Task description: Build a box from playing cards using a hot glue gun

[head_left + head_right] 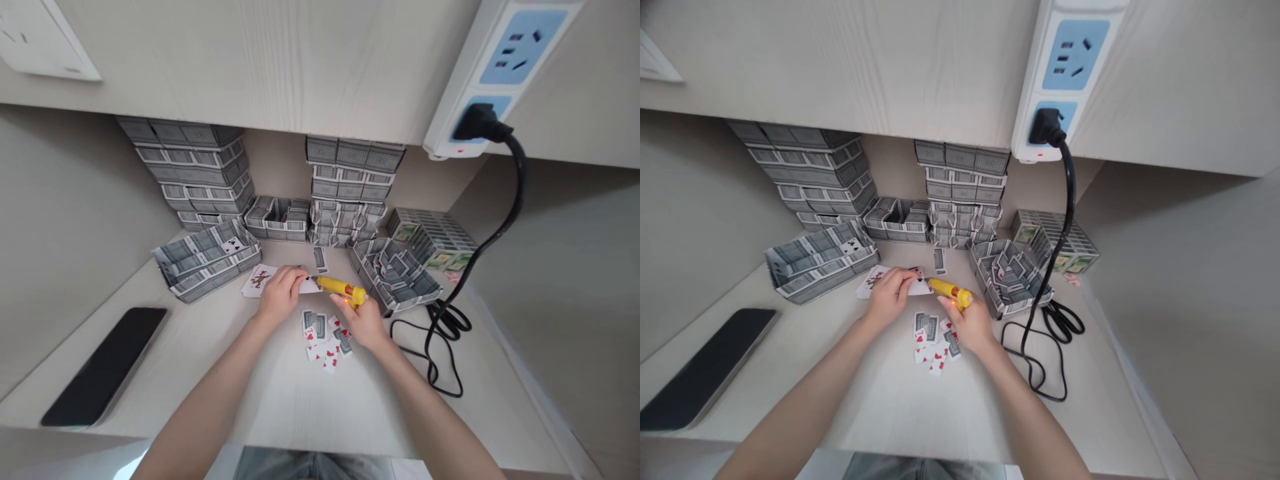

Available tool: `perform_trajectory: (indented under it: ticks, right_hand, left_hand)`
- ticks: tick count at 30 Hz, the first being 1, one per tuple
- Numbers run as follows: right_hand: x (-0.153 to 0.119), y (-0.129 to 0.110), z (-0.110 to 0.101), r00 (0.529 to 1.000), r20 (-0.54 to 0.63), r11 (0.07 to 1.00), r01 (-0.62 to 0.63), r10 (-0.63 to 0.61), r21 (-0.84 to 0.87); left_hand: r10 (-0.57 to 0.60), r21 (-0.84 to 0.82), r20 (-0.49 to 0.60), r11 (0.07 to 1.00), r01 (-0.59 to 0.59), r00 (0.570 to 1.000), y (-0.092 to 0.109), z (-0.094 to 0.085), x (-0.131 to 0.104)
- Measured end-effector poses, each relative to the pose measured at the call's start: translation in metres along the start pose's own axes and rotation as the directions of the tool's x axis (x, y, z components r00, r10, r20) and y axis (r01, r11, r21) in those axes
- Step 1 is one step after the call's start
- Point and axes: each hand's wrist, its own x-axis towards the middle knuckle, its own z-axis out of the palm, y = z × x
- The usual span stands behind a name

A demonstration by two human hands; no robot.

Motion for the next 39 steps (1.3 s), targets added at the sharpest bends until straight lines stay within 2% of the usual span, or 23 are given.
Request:
perform_trajectory:
  ticks: [9, 30, 35, 39]
  right_hand:
    - [-0.0011, -0.0011, -0.0033, 1.0, 0.01, 1.0, -0.014, 0.014, -0.018]
    - [0.0003, 0.0015, -0.0052, 0.997, -0.022, 0.997, -0.074, 0.074, 0.015]
    - [0.0003, 0.0029, -0.0053, 0.996, -0.033, 0.996, -0.084, 0.083, -0.03]
    - [0.0008, 0.0038, -0.0055, 0.995, -0.074, 0.984, -0.075, 0.063, -0.164]
  left_hand:
    - [0.017, -0.016, -0.059, 1.0, -0.018, 0.998, 0.001, -0.0002, 0.0003]
    - [0.021, 0.01, -0.096, 1.0, -0.02, 0.995, 0.0009, -0.0022, 0.0009]
    - [0.019, 0.014, -0.089, 1.0, -0.018, 0.996, 0.0009, -0.0026, 0.0005]
    - [-0.024, 0.007, -0.11, 1.0, 0.025, 0.994, 0.0014, -0.0038, 0.0004]
